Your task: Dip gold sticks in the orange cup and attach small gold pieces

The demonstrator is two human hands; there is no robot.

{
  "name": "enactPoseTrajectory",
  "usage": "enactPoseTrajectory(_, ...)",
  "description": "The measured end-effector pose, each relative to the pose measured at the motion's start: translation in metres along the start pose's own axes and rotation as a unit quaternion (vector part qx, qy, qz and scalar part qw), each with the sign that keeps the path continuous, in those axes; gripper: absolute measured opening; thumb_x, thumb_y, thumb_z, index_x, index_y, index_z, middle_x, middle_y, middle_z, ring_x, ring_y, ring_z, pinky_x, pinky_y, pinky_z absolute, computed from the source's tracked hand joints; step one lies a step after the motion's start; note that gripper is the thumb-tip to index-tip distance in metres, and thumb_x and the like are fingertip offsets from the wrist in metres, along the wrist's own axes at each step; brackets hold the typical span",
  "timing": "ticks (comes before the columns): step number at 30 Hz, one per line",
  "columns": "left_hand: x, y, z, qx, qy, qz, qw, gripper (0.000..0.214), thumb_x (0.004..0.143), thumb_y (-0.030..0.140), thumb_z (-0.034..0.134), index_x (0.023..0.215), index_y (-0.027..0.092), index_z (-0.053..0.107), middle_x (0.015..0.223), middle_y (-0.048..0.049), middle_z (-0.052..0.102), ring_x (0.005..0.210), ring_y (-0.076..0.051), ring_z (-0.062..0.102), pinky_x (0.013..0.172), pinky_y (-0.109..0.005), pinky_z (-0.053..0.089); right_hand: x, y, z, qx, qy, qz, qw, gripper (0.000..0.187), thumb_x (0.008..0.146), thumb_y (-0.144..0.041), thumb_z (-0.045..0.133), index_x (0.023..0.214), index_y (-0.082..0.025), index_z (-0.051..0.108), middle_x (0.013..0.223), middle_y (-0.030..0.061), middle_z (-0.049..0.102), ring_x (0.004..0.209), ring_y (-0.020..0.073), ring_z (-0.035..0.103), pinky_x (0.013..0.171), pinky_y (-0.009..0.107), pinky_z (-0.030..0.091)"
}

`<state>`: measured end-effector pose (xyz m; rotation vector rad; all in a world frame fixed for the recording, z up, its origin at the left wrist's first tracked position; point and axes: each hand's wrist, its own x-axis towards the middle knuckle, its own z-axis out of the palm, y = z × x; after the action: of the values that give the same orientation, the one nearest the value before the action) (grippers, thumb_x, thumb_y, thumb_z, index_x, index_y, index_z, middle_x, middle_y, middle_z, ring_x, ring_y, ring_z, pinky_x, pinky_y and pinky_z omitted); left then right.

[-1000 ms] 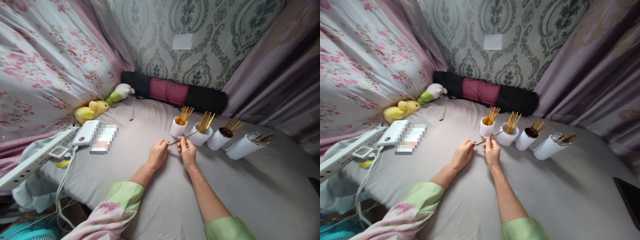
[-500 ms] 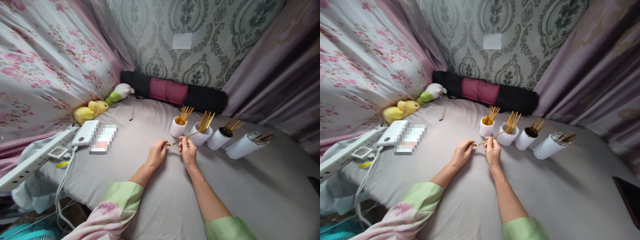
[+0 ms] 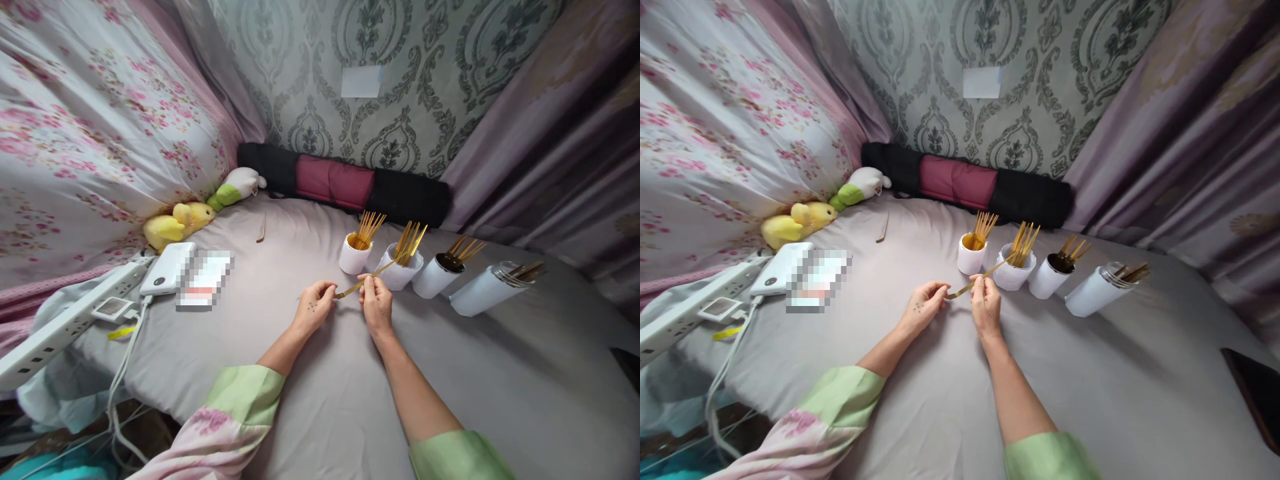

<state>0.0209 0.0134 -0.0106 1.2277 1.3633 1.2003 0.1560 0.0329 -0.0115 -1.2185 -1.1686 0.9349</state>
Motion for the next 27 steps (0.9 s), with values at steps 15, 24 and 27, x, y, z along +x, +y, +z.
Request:
enactPoseTrajectory(15, -0.005, 0.004, 0.005, -0.153, -0.128, -0.122, 0.972, 0.032, 0.077, 0.039, 0.057, 0.089, 0.010, 0.060, 0.069, -0.0048, 0.062, 0.047, -0.007, 0.051, 0.041, -0.018, 0.036, 0.001, 0.002, -0.005, -0.031, -0.003, -0.022, 0.999, 0.034, 0.085, -0.048, 0.040, 0.081, -0.019, 0.056, 0.053, -0.0058, 0.038, 0.044, 0.0076, 0.035, 0.043, 0.020, 0.030)
enactPoseTrajectory(24, -0.010, 0.014, -0.002, -0.297, -0.204, -0.199, 0.911, 0.033, 0.069, 0.021, 0.068, 0.097, 0.008, 0.059, 0.080, -0.0088, 0.064, 0.061, -0.008, 0.055, 0.055, -0.019, 0.041, 0.003, -0.001, -0.009, -0.017, -0.016, -0.026, 0.999, 0.032, 0.084, -0.047, 0.041, 0.078, -0.019, 0.055, 0.050, -0.0065, 0.036, 0.043, 0.0076, 0.034, 0.042, 0.020, 0.029)
enactPoseTrajectory(27, -0.011, 0.016, -0.004, -0.316, -0.219, -0.210, 0.899, 0.034, 0.066, 0.014, 0.069, 0.098, 0.008, 0.059, 0.083, -0.0099, 0.064, 0.064, -0.008, 0.056, 0.059, -0.020, 0.041, 0.003, -0.002, -0.010, -0.012, -0.016, -0.027, 0.999, 0.032, 0.084, -0.047, 0.041, 0.077, -0.019, 0.055, 0.049, -0.0065, 0.035, 0.042, 0.0074, 0.034, 0.042, 0.020, 0.029)
